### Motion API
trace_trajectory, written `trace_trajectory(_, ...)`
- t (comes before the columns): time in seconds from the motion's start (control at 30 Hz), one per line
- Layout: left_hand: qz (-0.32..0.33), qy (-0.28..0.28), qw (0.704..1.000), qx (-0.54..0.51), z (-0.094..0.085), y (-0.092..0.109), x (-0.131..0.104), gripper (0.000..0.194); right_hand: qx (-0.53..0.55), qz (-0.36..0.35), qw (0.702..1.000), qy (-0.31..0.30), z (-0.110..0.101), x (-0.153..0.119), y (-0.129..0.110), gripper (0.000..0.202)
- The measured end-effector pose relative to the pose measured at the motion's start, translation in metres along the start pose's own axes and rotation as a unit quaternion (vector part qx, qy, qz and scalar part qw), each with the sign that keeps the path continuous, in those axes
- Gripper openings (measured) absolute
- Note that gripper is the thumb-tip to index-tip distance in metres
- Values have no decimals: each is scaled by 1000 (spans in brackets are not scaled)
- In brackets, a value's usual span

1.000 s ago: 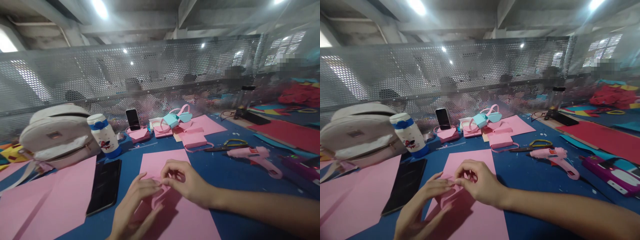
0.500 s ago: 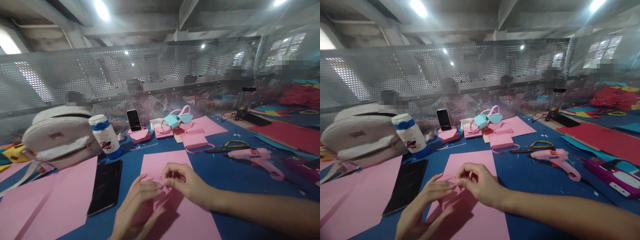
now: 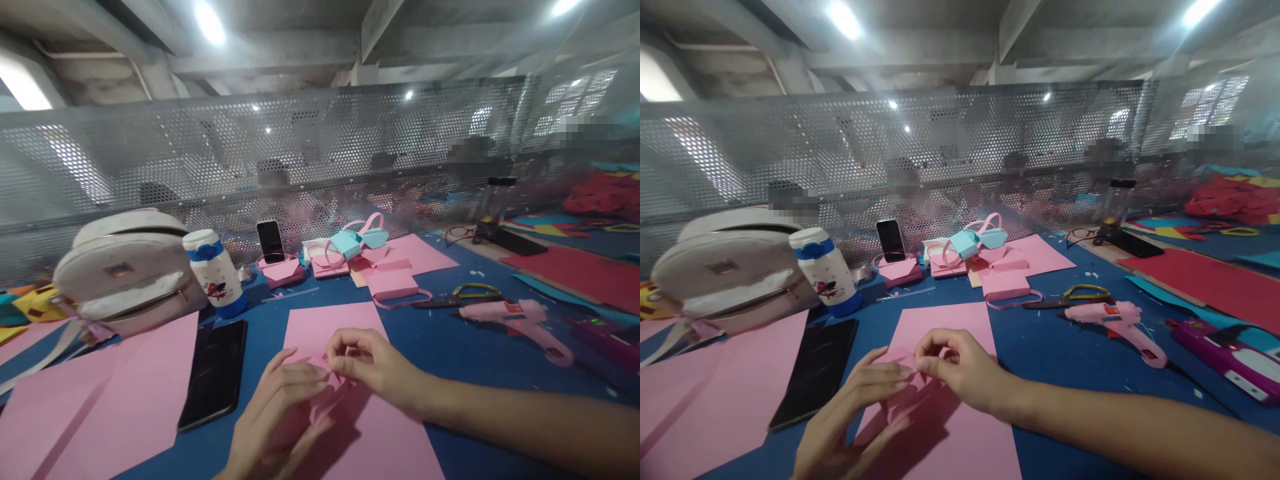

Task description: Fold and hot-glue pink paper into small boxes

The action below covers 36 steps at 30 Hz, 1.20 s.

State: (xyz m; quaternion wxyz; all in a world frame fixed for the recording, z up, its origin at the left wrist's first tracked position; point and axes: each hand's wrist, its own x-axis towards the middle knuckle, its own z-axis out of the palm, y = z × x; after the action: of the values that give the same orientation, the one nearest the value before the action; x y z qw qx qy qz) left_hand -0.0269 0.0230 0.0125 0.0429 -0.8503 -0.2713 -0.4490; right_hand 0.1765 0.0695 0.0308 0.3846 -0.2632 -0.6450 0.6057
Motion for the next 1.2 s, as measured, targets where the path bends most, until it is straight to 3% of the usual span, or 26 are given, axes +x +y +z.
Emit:
trace_trajectory(0.63, 8, 20, 999, 32, 0, 2, 5, 17, 83, 55, 995, -19, 2, -1, 0, 41)
trace_trajectory(0.77, 37, 9, 999, 36, -3, 4, 4, 15, 83, 54, 995, 1, -5, 2, -5, 38)
trace_trajectory(0.87, 58, -15, 997, 41, -4, 4, 2, 24, 49, 22, 998, 23, -13, 5, -8, 38)
trace_trajectory(1.03, 19, 3, 1000, 24, -2, -1, -1, 25, -70, -38, 997, 17, -15, 5, -6, 33)
trace_trajectory(1.2, -3, 8, 1000, 15, -1, -3, -1, 21, -233, -152, 961, 4, -16, 1, -8, 23)
